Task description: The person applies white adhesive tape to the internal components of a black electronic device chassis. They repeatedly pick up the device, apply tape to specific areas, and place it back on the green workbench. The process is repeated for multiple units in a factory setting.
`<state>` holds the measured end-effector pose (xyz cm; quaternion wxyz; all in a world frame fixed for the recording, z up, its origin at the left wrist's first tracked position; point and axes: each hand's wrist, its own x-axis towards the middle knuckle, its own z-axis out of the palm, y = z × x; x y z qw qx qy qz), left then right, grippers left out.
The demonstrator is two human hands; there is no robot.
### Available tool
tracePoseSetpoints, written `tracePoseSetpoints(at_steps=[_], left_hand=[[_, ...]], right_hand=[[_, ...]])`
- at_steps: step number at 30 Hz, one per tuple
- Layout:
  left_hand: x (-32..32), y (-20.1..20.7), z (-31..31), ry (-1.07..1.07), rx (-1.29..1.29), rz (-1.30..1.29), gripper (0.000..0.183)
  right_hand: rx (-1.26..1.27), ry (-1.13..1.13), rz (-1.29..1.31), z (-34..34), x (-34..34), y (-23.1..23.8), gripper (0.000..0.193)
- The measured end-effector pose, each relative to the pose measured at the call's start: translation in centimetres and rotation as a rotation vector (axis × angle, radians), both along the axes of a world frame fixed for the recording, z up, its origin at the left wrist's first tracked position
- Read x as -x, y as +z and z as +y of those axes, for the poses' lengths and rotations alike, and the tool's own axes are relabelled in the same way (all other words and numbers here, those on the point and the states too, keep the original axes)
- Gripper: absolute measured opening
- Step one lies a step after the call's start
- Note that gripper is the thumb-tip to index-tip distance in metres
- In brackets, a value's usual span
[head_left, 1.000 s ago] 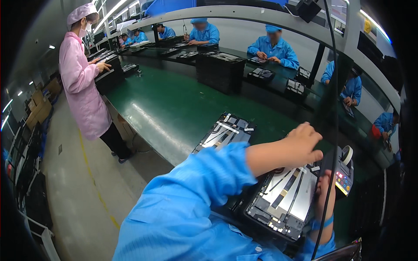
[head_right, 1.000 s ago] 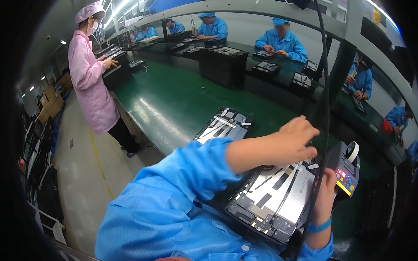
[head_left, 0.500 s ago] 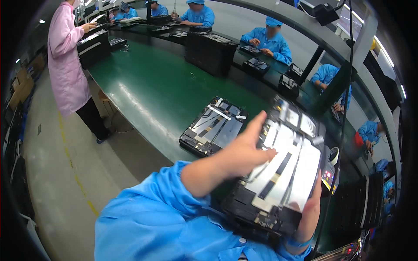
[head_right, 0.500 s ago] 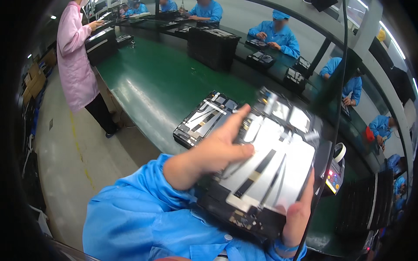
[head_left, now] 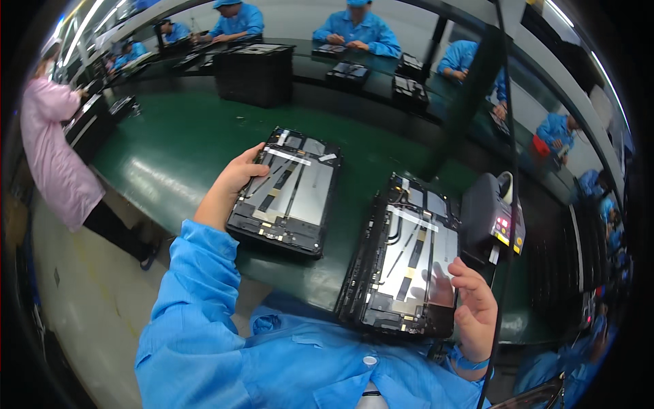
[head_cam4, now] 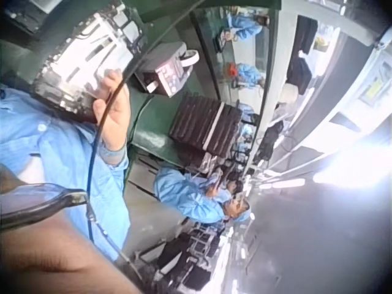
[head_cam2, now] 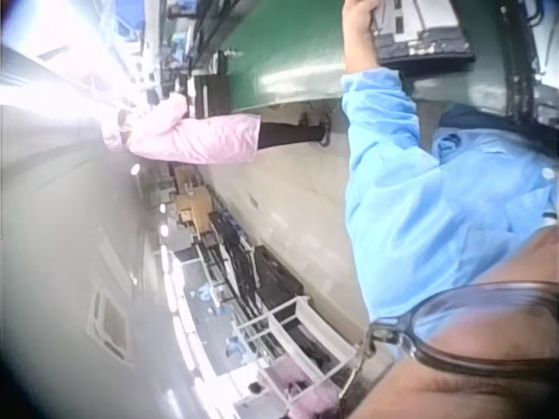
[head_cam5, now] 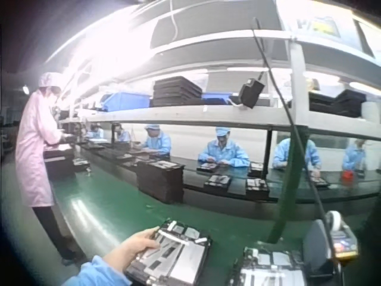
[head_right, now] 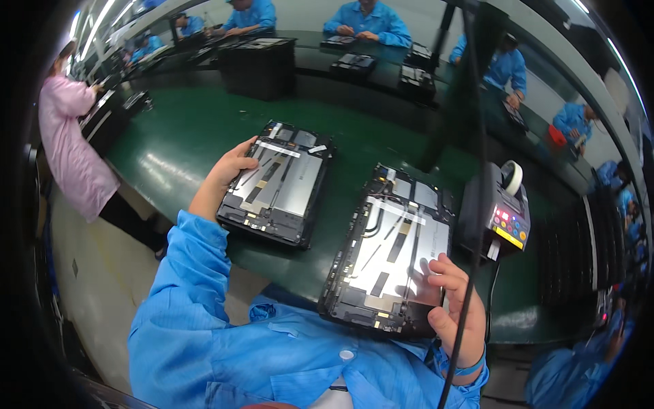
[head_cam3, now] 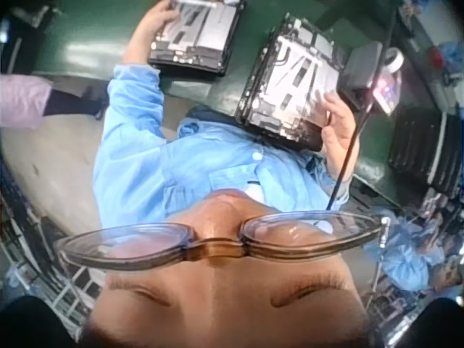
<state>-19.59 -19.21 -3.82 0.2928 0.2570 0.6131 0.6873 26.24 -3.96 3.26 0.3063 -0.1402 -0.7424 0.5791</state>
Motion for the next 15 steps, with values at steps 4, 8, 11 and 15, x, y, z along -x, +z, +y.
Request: tracePoseSetpoints(at_steps=[4, 8, 11, 15], left_hand=[[0.7, -0.8, 1.6, -0.036, 0.096, 0.125, 0.077], [-1.9, 1.6, 0.6, 0.005, 0.406, 0.457, 0.068], [-1.3, 1.0, 0.0, 0.140, 0.542, 1.163, 0.072], [-8.7, 5.6, 1.6, 0.071, 0.273, 0.847, 0.066]], right_hand=[[-0.011, -0.096, 0.121, 0.7, -2.1, -0.7, 0.028], [0.081, -0.622, 0.042, 3.2, -3.1, -1.8, 0.024], [0.174, -0.860, 0.063, 8.8, -4.9, -5.3, 0.022], [0.534, -0.596, -0.113, 12.2, -4.7, -6.2, 0.039]])
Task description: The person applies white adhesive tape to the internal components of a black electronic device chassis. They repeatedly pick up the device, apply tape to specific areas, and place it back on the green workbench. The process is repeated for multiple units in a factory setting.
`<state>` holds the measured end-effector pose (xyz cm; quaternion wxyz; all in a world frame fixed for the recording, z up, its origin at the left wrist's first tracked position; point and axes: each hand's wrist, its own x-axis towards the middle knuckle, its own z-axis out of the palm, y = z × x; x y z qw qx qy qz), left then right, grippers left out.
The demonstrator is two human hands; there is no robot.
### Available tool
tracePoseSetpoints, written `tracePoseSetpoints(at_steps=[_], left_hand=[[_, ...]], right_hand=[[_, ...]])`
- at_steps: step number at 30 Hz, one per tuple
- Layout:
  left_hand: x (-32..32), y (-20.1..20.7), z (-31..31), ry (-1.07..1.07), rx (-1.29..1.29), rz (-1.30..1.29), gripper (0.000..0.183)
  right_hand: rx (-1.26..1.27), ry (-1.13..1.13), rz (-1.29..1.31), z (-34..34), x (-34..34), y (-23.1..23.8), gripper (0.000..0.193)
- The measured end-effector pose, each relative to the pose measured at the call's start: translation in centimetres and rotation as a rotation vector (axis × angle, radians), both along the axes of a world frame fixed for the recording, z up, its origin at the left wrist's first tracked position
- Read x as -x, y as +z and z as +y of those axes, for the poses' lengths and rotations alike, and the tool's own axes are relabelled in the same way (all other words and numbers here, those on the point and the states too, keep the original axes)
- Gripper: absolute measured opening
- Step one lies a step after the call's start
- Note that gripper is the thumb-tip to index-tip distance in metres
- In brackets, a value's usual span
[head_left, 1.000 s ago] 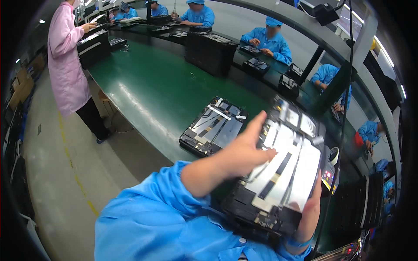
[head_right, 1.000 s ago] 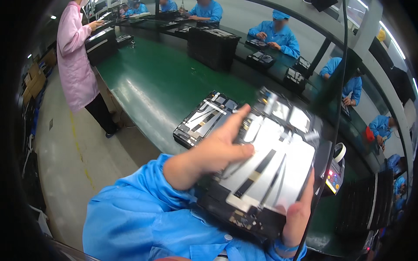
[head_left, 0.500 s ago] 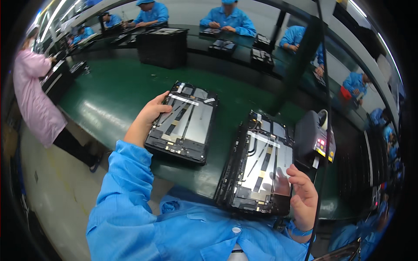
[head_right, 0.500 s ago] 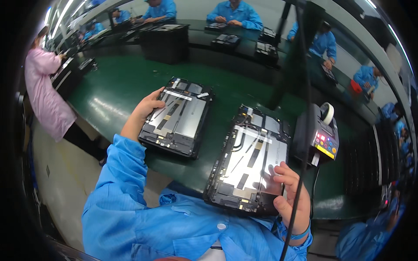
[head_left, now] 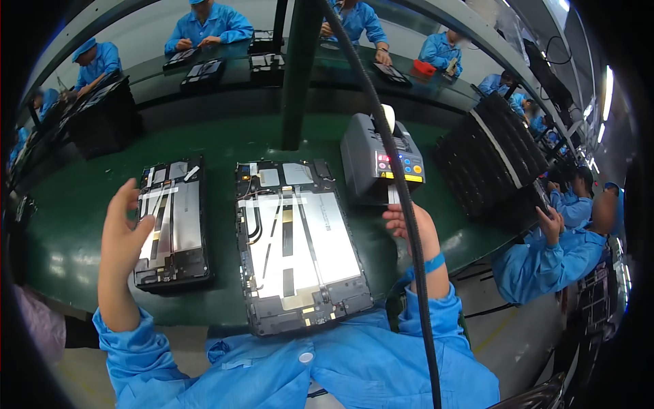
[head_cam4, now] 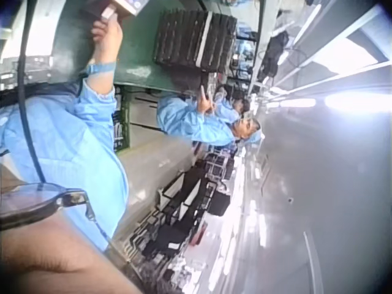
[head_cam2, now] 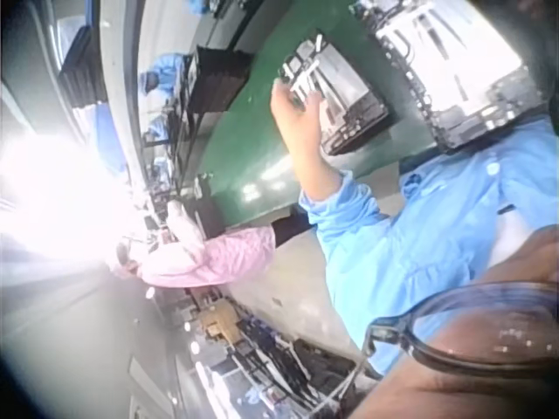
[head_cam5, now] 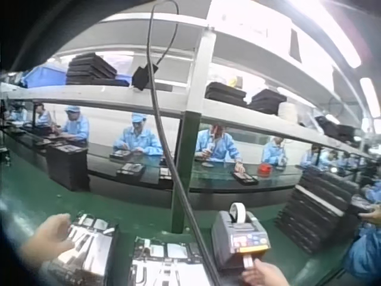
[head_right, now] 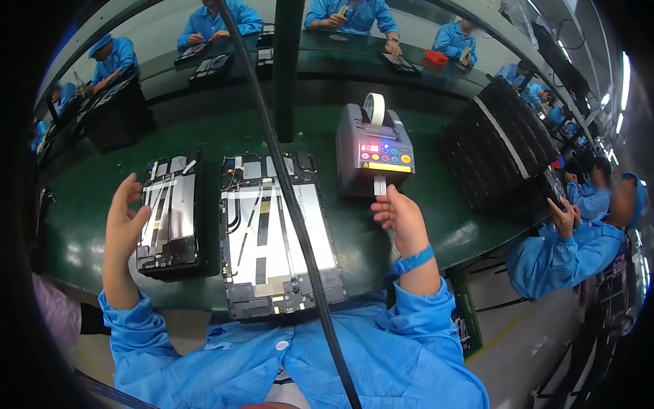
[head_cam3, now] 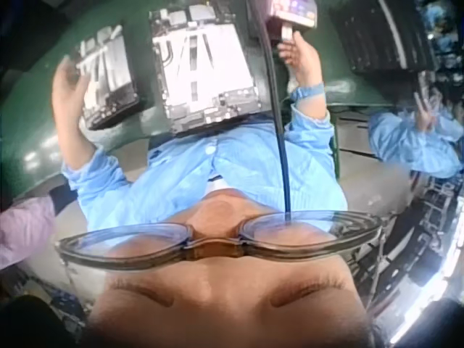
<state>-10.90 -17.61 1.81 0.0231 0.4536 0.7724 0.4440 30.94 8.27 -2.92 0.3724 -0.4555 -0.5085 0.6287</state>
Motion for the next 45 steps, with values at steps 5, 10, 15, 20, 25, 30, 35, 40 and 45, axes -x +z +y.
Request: tracePoseSetpoints(at_steps=[5, 10, 15, 20, 25, 30, 35, 40, 45], left_hand=[[-9.0, 3.3, 1.0, -0.587, 0.011, 0.298, 0.037], [-13.3, 2.8, 2.1, -0.809, -0.209, 0.341, 0.022], [-16.8, 4.1, 2.6, -0.807, -0.294, 0.147, 0.040], [-17.2, 2.4, 3.7, -0.827, -0.338, 0.184, 0.016], [-16.1, 2.5, 4.1, -0.664, -0.409, 0.177, 0.009], [-15.1, 2.7, 4.4, -0.670, -0.407, 0.181, 0.016], [-12.5, 1.7, 6.2, -0.382, -0.364, 0.143, 0.036], [-10.1, 1.1, 7.4, -0.239, -0.136, 0.353, 0.029], [-9.9, 0.6, 7.6, -0.233, -0.124, 0.405, 0.023]], right_hand=[[-0.054, 0.057, 0.227, 0.8, 1.8, -0.7, 0.023], [-0.288, 0.143, 0.071, -3.8, 1.8, 2.3, 0.020], [-0.961, 0.805, -0.191, -9.5, 4.1, 8.6, 0.016], [-1.134, 0.955, -0.381, -10.5, 6.4, 10.1, 0.018], [-1.219, 0.407, -0.248, -10.3, 7.4, 8.8, 0.025], [-1.192, 0.809, -0.166, -9.1, 9.4, 10.1, 0.013], [-1.125, 0.603, -0.300, -7.1, 11.1, 10.7, 0.007], [-0.906, 0.692, -0.301, -5.0, 15.4, 9.5, 0.028], [-1.049, 0.810, -0.468, -3.5, 18.9, 9.2, 0.031]])
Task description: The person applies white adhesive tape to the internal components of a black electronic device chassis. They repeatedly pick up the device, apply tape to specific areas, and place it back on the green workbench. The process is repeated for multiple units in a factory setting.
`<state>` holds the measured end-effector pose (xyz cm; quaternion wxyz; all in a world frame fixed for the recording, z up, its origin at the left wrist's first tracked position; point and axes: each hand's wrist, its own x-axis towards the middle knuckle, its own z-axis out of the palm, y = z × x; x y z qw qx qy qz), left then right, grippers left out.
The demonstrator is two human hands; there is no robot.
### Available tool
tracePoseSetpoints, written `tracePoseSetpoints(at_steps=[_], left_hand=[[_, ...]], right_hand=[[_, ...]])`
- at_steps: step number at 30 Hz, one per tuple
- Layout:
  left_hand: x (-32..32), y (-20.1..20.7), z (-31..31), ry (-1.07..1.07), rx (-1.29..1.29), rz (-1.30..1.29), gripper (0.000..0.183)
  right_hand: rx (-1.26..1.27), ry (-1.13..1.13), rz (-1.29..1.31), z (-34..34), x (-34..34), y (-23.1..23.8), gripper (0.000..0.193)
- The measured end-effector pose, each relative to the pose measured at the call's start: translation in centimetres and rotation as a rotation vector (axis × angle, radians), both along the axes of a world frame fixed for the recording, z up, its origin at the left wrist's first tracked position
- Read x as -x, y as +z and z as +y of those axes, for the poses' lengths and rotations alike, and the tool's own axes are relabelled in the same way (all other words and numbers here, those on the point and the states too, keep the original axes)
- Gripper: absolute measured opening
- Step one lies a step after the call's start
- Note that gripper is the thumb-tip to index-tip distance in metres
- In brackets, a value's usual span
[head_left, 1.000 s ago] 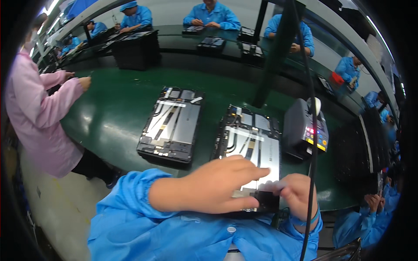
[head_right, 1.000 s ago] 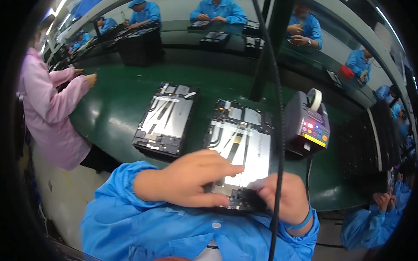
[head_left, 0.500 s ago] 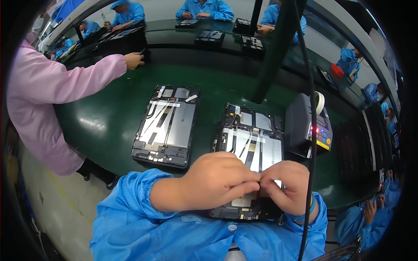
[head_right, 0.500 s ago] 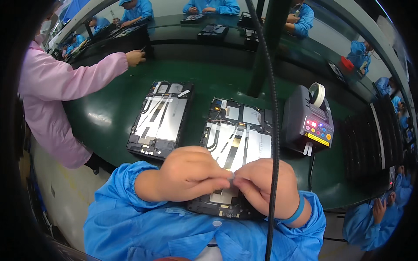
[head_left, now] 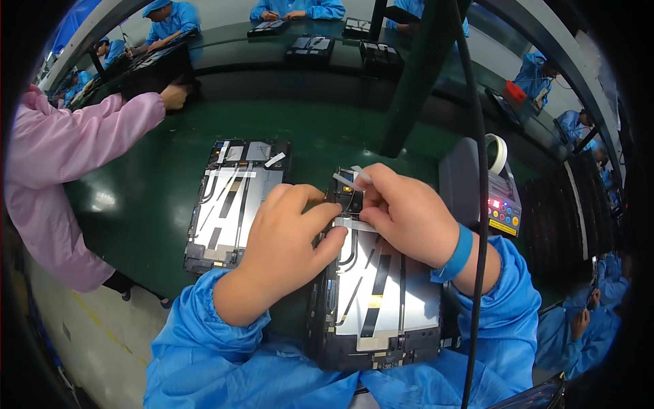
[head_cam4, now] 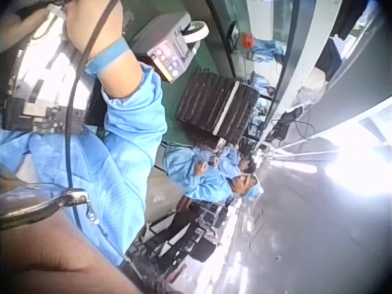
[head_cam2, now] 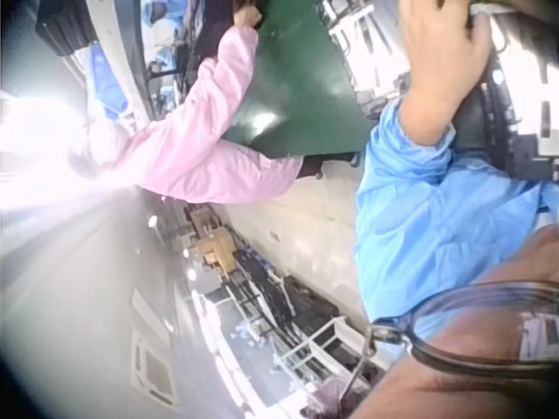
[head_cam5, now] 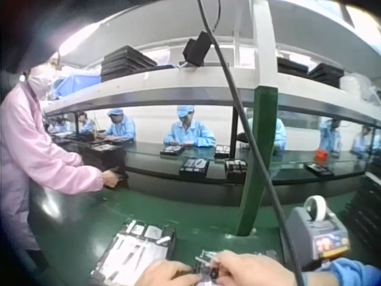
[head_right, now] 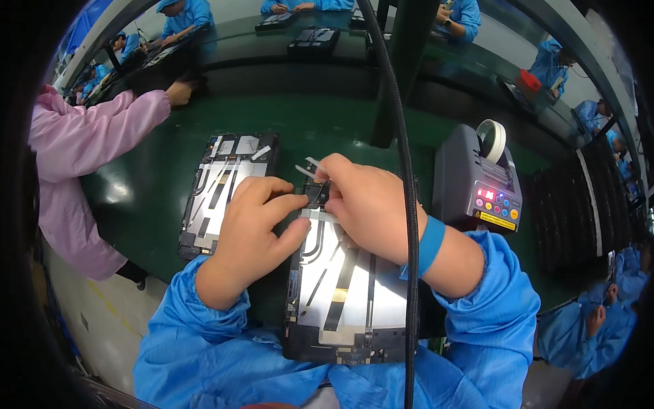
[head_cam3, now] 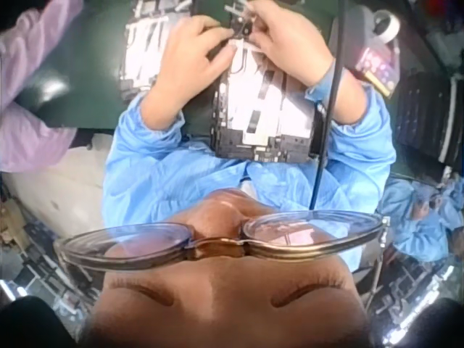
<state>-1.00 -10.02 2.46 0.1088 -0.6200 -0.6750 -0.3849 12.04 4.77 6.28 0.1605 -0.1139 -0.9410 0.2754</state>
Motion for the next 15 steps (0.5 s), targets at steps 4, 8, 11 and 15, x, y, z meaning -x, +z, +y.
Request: tracePoseSetpoints(at_steps=[4, 8, 11, 15], left_hand=[[0.0, -0.2, -0.1, -0.025, 0.012, 0.058, 0.022], [0.0, -0.3, -0.3, -0.033, 0.070, 0.028, 0.022], [0.1, -0.4, -0.4, -0.045, 0.107, 0.007, 0.024], [0.3, -0.7, -0.3, -0.044, 0.041, -0.030, 0.029]], right_hand=[[-0.114, 0.111, 0.091, 1.2, 1.8, 0.2, 0.026], [-0.170, 0.181, 0.055, 2.2, 3.5, -1.0, 0.028], [-0.132, 0.143, 0.041, 2.2, 3.4, -1.0, 0.027], [-0.001, -0.025, -0.149, 1.6, 2.7, -0.1, 0.024]])
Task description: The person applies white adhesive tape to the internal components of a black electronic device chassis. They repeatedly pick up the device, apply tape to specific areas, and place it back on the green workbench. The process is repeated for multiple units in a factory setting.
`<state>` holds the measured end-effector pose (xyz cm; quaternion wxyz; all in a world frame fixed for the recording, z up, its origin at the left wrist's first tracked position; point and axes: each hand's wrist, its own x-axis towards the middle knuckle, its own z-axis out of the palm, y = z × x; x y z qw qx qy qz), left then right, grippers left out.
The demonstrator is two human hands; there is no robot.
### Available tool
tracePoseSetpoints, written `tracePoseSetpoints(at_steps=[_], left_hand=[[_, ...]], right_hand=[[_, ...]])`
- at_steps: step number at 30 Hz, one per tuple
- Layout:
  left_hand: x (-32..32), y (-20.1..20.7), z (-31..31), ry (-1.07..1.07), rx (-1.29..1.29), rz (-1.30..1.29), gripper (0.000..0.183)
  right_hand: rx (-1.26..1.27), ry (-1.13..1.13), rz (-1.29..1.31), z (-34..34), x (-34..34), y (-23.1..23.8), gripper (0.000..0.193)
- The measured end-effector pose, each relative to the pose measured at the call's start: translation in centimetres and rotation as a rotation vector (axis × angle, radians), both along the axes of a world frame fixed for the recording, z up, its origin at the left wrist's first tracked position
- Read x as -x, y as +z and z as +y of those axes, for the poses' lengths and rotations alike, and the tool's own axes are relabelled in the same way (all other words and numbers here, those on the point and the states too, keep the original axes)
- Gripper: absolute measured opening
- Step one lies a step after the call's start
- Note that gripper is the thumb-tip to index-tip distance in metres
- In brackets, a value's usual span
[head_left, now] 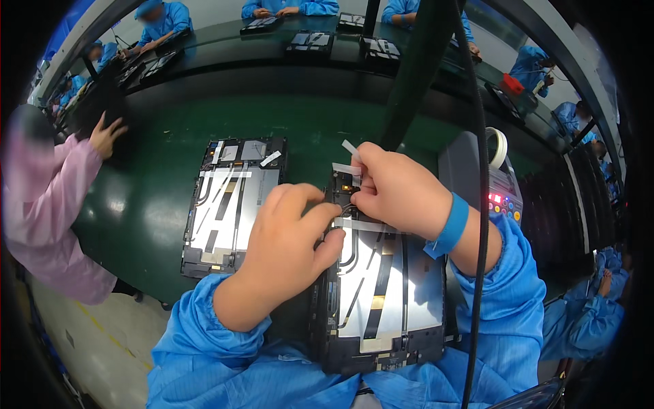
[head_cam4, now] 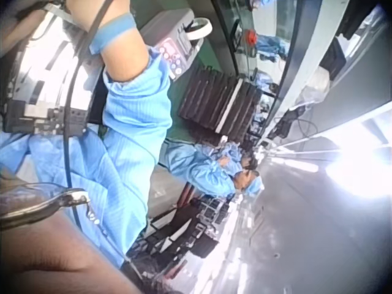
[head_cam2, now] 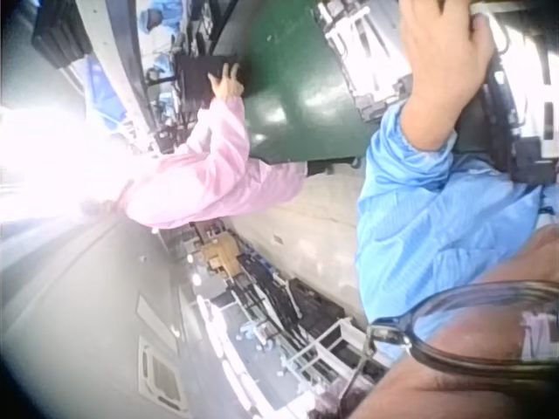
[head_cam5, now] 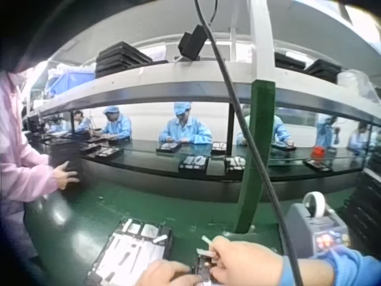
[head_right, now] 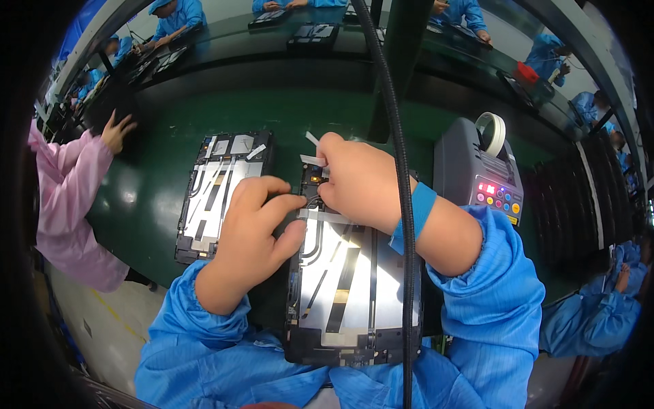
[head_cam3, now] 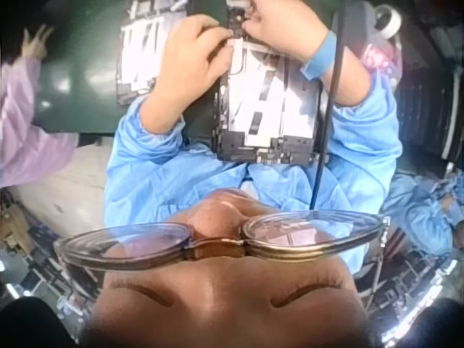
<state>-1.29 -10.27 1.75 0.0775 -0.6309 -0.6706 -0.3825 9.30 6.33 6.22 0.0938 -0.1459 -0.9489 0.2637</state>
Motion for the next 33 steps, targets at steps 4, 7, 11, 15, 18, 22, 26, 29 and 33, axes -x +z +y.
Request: tracePoseSetpoints(at_steps=[4, 7, 11, 15, 18, 22, 26, 29, 33], left_hand=[[0.0, -0.5, 0.4, -0.006, 0.038, -0.056, 0.036], [0.3, -0.8, 0.6, -0.033, 0.060, -0.075, 0.035], [0.1, -0.9, 0.6, -0.016, 0.078, -0.121, 0.030], [0.2, -0.7, 0.6, -0.020, 0.105, -0.135, 0.030], [0.3, -0.7, 0.4, -0.015, 0.116, -0.135, 0.030], [0.3, -0.7, 0.4, -0.019, 0.135, -0.158, 0.033], [0.2, -0.9, 0.5, -0.019, 0.118, -0.168, 0.031], [0.3, -1.0, 0.5, -0.012, 0.119, -0.153, 0.031], [0.5, -1.1, 0.5, -0.014, 0.104, -0.146, 0.031]], right_hand=[[0.111, -0.116, -0.065, -0.2, -0.2, 0.3, 0.021], [0.278, -0.059, -0.031, 0.8, -0.7, 0.6, 0.015], [-0.025, 0.337, 0.064, 2.6, -1.2, 1.5, 0.007], [-0.343, 0.424, 0.012, 1.9, 0.2, 0.8, 0.004], [-0.307, 0.432, -0.056, 1.9, 0.6, 1.4, 0.014], [-0.167, 0.434, -0.161, 2.9, 0.7, 2.2, 0.022], [-0.116, 0.447, -0.142, 3.5, 1.3, 1.5, 0.022], [-0.107, 0.430, -0.131, 3.5, 1.5, 1.0, 0.022], [-0.112, 0.427, -0.097, 3.6, 1.7, 0.4, 0.022]])
